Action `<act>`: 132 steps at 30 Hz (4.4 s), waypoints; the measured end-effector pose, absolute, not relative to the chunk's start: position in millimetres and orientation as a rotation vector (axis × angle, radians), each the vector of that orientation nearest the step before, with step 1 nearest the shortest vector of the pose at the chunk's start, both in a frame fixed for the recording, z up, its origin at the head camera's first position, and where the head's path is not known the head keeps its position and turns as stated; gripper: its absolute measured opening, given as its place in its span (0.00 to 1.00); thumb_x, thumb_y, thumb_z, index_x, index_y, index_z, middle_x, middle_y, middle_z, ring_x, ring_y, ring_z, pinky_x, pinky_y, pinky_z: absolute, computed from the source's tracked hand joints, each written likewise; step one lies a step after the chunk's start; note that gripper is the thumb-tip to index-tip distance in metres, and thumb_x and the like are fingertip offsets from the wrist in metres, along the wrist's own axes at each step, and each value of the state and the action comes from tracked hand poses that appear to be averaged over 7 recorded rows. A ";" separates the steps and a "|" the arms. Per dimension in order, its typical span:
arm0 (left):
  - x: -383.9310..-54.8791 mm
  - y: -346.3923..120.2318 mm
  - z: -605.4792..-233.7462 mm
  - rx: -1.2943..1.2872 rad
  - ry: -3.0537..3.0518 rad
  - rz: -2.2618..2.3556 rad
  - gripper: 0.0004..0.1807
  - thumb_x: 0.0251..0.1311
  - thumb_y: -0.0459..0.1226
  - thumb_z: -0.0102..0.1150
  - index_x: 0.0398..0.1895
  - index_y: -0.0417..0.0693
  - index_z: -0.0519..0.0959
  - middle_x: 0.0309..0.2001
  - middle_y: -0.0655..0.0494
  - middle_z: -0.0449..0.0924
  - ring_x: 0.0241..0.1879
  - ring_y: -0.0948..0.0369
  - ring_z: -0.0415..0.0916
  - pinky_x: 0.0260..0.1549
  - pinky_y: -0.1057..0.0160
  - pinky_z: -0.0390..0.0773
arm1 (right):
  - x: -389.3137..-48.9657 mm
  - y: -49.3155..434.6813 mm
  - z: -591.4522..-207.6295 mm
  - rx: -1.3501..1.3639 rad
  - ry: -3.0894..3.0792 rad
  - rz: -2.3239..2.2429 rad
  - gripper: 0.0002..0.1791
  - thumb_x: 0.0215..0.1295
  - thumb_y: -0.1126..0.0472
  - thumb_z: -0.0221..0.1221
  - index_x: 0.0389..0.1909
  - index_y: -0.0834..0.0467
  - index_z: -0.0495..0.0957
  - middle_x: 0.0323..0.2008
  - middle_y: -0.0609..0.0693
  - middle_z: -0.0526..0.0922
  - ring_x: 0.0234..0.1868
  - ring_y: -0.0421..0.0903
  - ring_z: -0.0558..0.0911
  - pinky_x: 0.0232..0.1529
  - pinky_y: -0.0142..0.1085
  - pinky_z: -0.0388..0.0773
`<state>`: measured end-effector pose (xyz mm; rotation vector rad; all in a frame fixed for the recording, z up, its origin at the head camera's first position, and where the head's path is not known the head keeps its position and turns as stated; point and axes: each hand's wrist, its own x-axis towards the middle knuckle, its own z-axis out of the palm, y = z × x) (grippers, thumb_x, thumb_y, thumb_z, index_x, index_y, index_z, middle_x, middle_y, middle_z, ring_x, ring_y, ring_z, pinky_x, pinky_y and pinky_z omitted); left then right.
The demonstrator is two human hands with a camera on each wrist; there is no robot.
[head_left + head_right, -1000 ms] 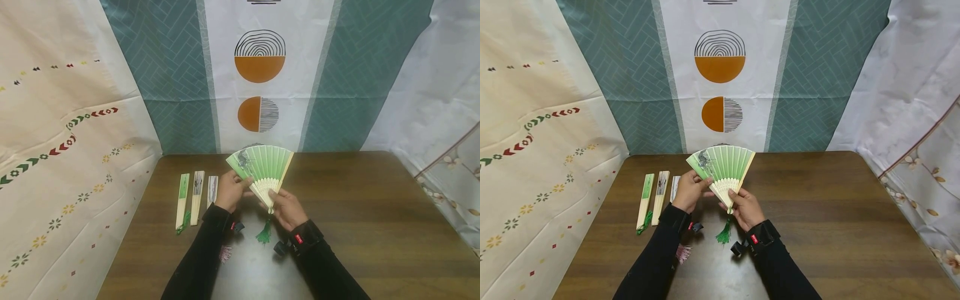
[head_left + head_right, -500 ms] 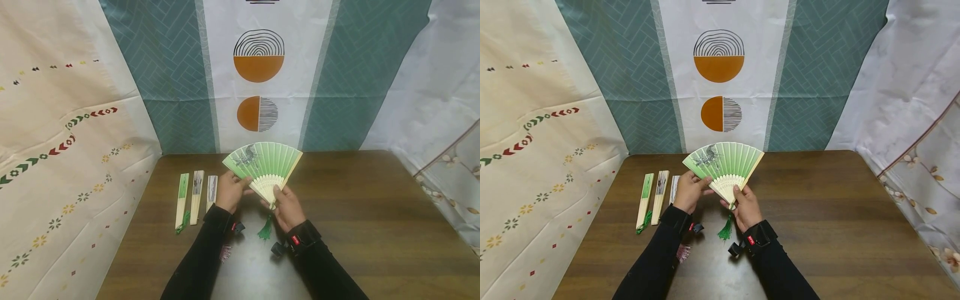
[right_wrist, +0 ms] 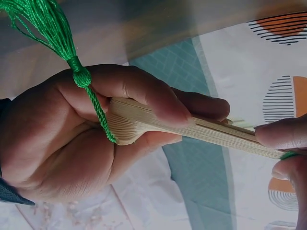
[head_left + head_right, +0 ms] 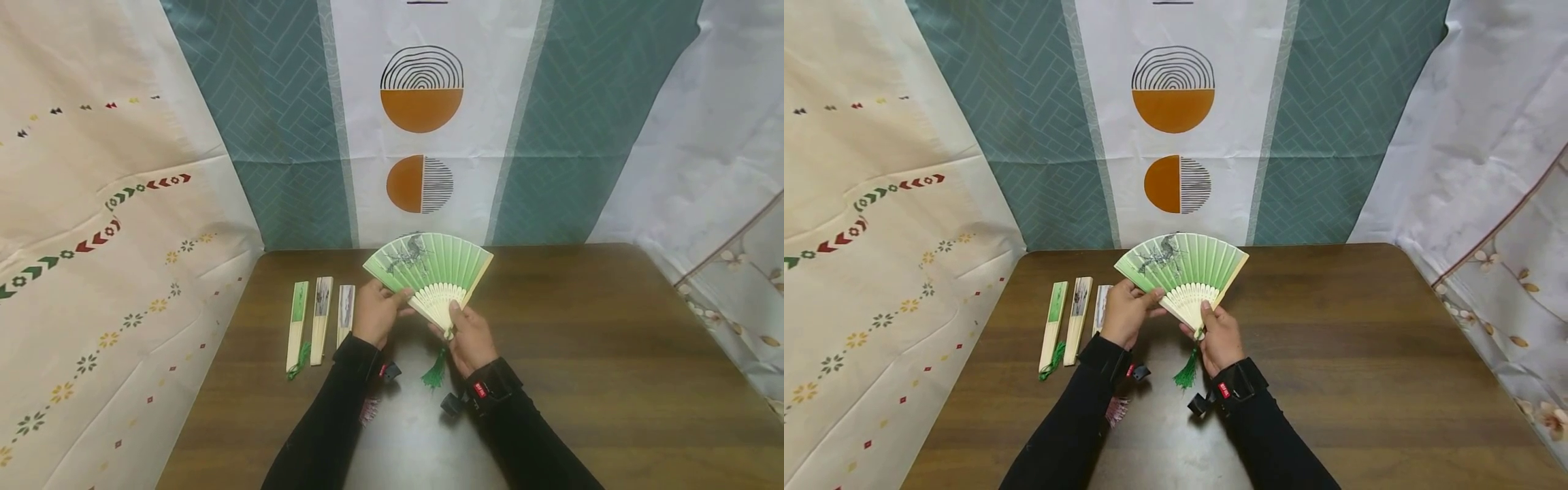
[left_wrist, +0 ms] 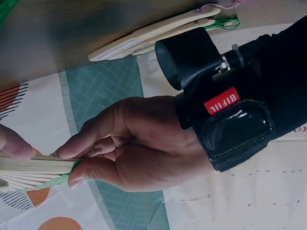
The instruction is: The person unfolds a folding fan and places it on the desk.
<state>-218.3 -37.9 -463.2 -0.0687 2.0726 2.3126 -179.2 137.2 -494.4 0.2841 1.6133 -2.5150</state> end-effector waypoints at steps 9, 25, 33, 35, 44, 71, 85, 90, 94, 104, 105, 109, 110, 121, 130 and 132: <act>-218.7 -37.5 -465.1 -0.056 2.086 2.313 0.17 0.62 0.31 0.69 0.54 0.40 0.80 0.47 0.41 0.89 0.41 0.53 0.90 0.45 0.46 0.89 | -179.0 136.4 -493.4 0.308 1.562 -2.573 0.24 0.83 0.53 0.42 0.71 0.61 0.67 0.67 0.58 0.75 0.58 0.43 0.83 0.56 0.34 0.85; -219.2 -31.9 -468.3 -0.045 2.013 2.359 0.18 0.61 0.29 0.68 0.55 0.38 0.80 0.49 0.37 0.87 0.41 0.54 0.89 0.46 0.47 0.88 | -178.7 135.8 -492.5 0.413 1.548 -2.671 0.25 0.83 0.51 0.42 0.71 0.62 0.65 0.66 0.60 0.75 0.55 0.42 0.85 0.54 0.35 0.87; -218.3 -30.7 -469.0 -0.068 2.059 2.311 0.17 0.61 0.32 0.70 0.52 0.40 0.80 0.47 0.40 0.88 0.40 0.45 0.87 0.39 0.52 0.90 | -178.1 133.9 -491.7 0.499 1.645 -2.692 0.24 0.83 0.50 0.44 0.67 0.62 0.69 0.59 0.59 0.80 0.49 0.42 0.87 0.52 0.39 0.88; -217.8 -30.9 -469.4 -0.067 2.064 2.305 0.16 0.61 0.32 0.69 0.52 0.40 0.80 0.46 0.40 0.89 0.42 0.39 0.86 0.37 0.54 0.90 | -178.3 133.9 -492.3 0.520 1.631 -2.708 0.24 0.82 0.49 0.45 0.67 0.62 0.69 0.58 0.58 0.80 0.49 0.42 0.87 0.52 0.39 0.88; -217.7 -28.7 -471.6 -0.058 2.086 2.301 0.16 0.61 0.33 0.70 0.50 0.38 0.81 0.44 0.39 0.89 0.39 0.44 0.89 0.42 0.43 0.88 | -178.9 135.1 -494.0 0.540 1.614 -2.742 0.24 0.82 0.49 0.45 0.66 0.63 0.69 0.55 0.56 0.81 0.49 0.43 0.87 0.51 0.40 0.88; -220.2 -43.1 -462.5 -0.058 2.183 2.298 0.12 0.63 0.33 0.69 0.45 0.35 0.80 0.39 0.38 0.90 0.38 0.38 0.89 0.36 0.55 0.90 | -185.0 148.7 -492.3 0.530 1.648 -2.681 0.22 0.74 0.53 0.60 0.59 0.64 0.76 0.36 0.45 0.87 0.42 0.39 0.87 0.45 0.33 0.87; -216.2 -28.3 -474.0 -0.045 2.131 2.363 0.14 0.64 0.34 0.68 0.49 0.37 0.79 0.41 0.39 0.90 0.30 0.59 0.89 0.40 0.53 0.90 | -185.6 154.5 -492.2 0.637 1.626 -2.761 0.20 0.75 0.49 0.59 0.56 0.60 0.77 0.55 0.48 0.80 0.56 0.41 0.82 0.54 0.32 0.85; -212.2 -22.2 -474.0 -0.030 2.079 2.423 0.13 0.64 0.32 0.67 0.48 0.34 0.80 0.40 0.36 0.89 0.32 0.55 0.90 0.42 0.48 0.89 | -186.7 156.3 -490.5 0.691 1.585 -2.838 0.18 0.74 0.50 0.60 0.50 0.62 0.77 0.56 0.49 0.79 0.56 0.42 0.82 0.52 0.33 0.87; -206.8 -16.2 -476.5 -0.038 2.047 2.467 0.12 0.64 0.33 0.68 0.46 0.33 0.81 0.40 0.36 0.89 0.36 0.47 0.90 0.42 0.48 0.89 | -186.4 160.6 -488.1 0.748 1.552 -2.866 0.17 0.74 0.50 0.59 0.51 0.60 0.78 0.57 0.49 0.79 0.56 0.43 0.82 0.53 0.33 0.87; -185.9 0.4 -482.2 -0.023 1.982 2.501 0.18 0.69 0.44 0.64 0.47 0.35 0.83 0.43 0.38 0.90 0.46 0.39 0.87 0.50 0.41 0.85 | -186.5 179.5 -468.0 0.863 1.410 -2.963 0.11 0.75 0.54 0.58 0.48 0.57 0.80 0.49 0.46 0.79 0.45 0.40 0.82 0.44 0.30 0.86; -184.2 1.5 -482.0 -0.009 1.982 2.495 0.19 0.69 0.45 0.64 0.47 0.36 0.84 0.45 0.38 0.89 0.46 0.40 0.88 0.51 0.41 0.85 | -187.5 181.9 -466.2 0.871 1.389 -2.981 0.11 0.75 0.54 0.58 0.48 0.57 0.80 0.48 0.45 0.79 0.44 0.40 0.82 0.43 0.29 0.86; -177.7 5.0 -481.5 0.030 1.975 2.457 0.21 0.70 0.49 0.62 0.50 0.39 0.84 0.49 0.33 0.87 0.47 0.41 0.88 0.51 0.41 0.85 | -192.9 189.9 -460.4 0.902 1.314 -3.047 0.10 0.74 0.55 0.60 0.42 0.58 0.81 0.41 0.46 0.80 0.39 0.40 0.80 0.37 0.29 0.81; -176.7 5.2 -481.5 0.040 1.974 2.449 0.21 0.71 0.49 0.61 0.50 0.39 0.84 0.50 0.32 0.86 0.48 0.40 0.88 0.51 0.41 0.85 | -194.5 191.6 -459.3 0.907 1.304 -3.062 0.09 0.74 0.55 0.60 0.40 0.58 0.81 0.39 0.46 0.80 0.37 0.40 0.79 0.35 0.28 0.80; -177.7 -30.8 -467.6 0.082 2.209 2.326 0.17 0.77 0.44 0.53 0.52 0.41 0.84 0.49 0.41 0.89 0.46 0.49 0.90 0.49 0.47 0.88 | -215.1 211.5 -450.6 0.957 1.486 -3.042 0.11 0.72 0.54 0.62 0.34 0.58 0.79 0.32 0.46 0.77 0.26 0.40 0.72 0.30 0.30 0.75; -173.1 -131.1 -455.1 0.154 3.143 0.868 0.20 0.73 0.47 0.54 0.57 0.47 0.83 0.52 0.47 0.89 0.48 0.47 0.87 0.48 0.44 0.85 | -247.8 284.1 -481.5 1.144 2.013 -2.467 0.22 0.71 0.42 0.61 0.26 0.52 0.68 0.21 0.41 0.66 0.19 0.38 0.66 0.17 0.33 0.61; -168.6 -144.7 -457.8 0.139 3.112 0.744 0.22 0.73 0.47 0.54 0.60 0.44 0.82 0.50 0.45 0.89 0.42 0.47 0.87 0.42 0.45 0.85 | -251.5 302.1 -485.6 1.153 2.114 -2.287 0.21 0.73 0.40 0.58 0.29 0.51 0.70 0.25 0.42 0.69 0.23 0.39 0.69 0.20 0.33 0.66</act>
